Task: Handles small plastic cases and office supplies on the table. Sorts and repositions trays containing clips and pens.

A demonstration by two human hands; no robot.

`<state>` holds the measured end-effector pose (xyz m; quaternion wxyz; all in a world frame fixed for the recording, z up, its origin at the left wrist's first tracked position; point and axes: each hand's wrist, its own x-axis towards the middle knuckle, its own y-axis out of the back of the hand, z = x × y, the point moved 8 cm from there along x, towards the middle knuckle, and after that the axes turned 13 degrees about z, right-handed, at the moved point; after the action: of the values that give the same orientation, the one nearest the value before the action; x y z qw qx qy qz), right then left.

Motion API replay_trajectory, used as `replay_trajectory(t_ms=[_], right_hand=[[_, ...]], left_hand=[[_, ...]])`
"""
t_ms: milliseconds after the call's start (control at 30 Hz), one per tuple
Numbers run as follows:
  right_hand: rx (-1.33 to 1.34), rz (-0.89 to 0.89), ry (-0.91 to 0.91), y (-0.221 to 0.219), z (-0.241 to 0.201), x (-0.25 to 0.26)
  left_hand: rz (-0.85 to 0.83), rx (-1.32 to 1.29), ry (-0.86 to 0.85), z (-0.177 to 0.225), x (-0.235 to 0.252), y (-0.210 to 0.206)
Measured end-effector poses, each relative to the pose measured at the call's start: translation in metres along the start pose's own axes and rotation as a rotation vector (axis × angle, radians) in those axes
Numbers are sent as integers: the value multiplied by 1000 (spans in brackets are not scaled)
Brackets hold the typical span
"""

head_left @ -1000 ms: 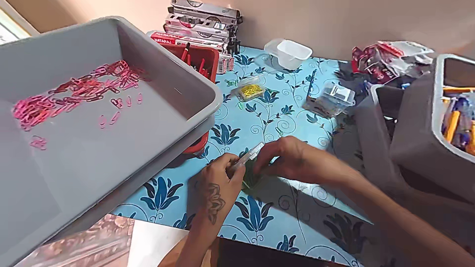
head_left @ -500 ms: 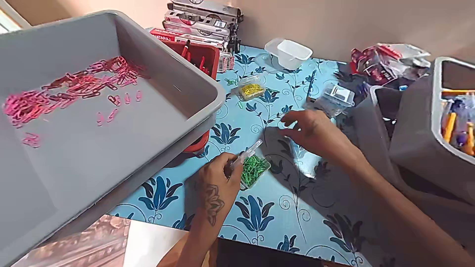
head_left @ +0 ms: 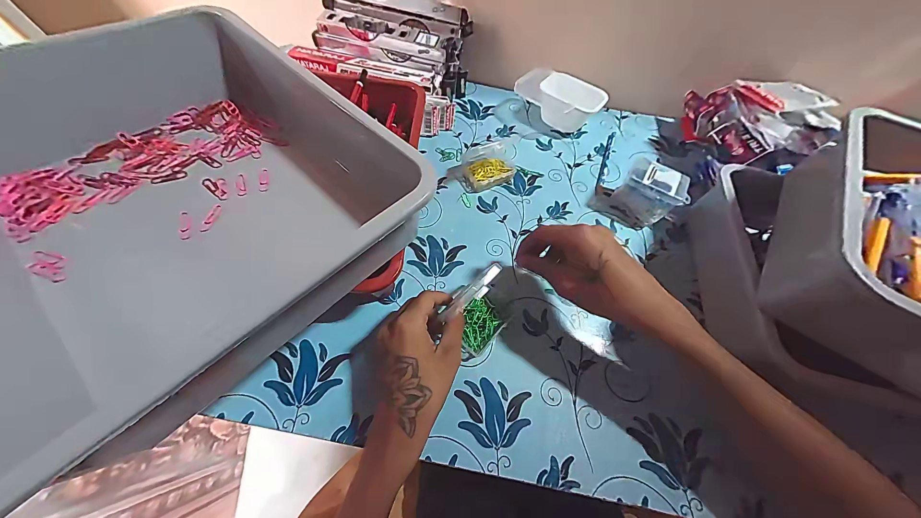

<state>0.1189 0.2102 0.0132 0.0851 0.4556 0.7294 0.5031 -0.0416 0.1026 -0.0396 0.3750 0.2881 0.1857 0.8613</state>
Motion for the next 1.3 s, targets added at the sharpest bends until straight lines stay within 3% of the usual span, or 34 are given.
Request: replay_trajectory(t_ms=[100, 267, 600, 733, 867, 1067, 1167, 1300], right_hand=[[152, -76, 4, -7, -21, -4], [10, -164, -24, -11, -13, -9], [210, -141, 14, -8, -23, -9], [-184, -94, -53, 17, -1, -8], [-410, -228, -236, 12, 33, -12], [-335, -347, -262, 2, 39, -13], [-222, -336, -103, -5, 21, -12], [146, -260, 72, -14, -25, -12]], left_hand=[[7, 2, -17, 1, 0, 0], [-2, -1, -2, 0, 0, 0], [13, 0, -39, 1, 0, 0], [13, 5, -33, 1, -1, 0], [11, 15, -28, 1, 0, 0], [-5, 22, -30, 2, -1, 0], [-9, 15, -23, 1, -1, 0], [-11, 13, -22, 0, -1, -1]])
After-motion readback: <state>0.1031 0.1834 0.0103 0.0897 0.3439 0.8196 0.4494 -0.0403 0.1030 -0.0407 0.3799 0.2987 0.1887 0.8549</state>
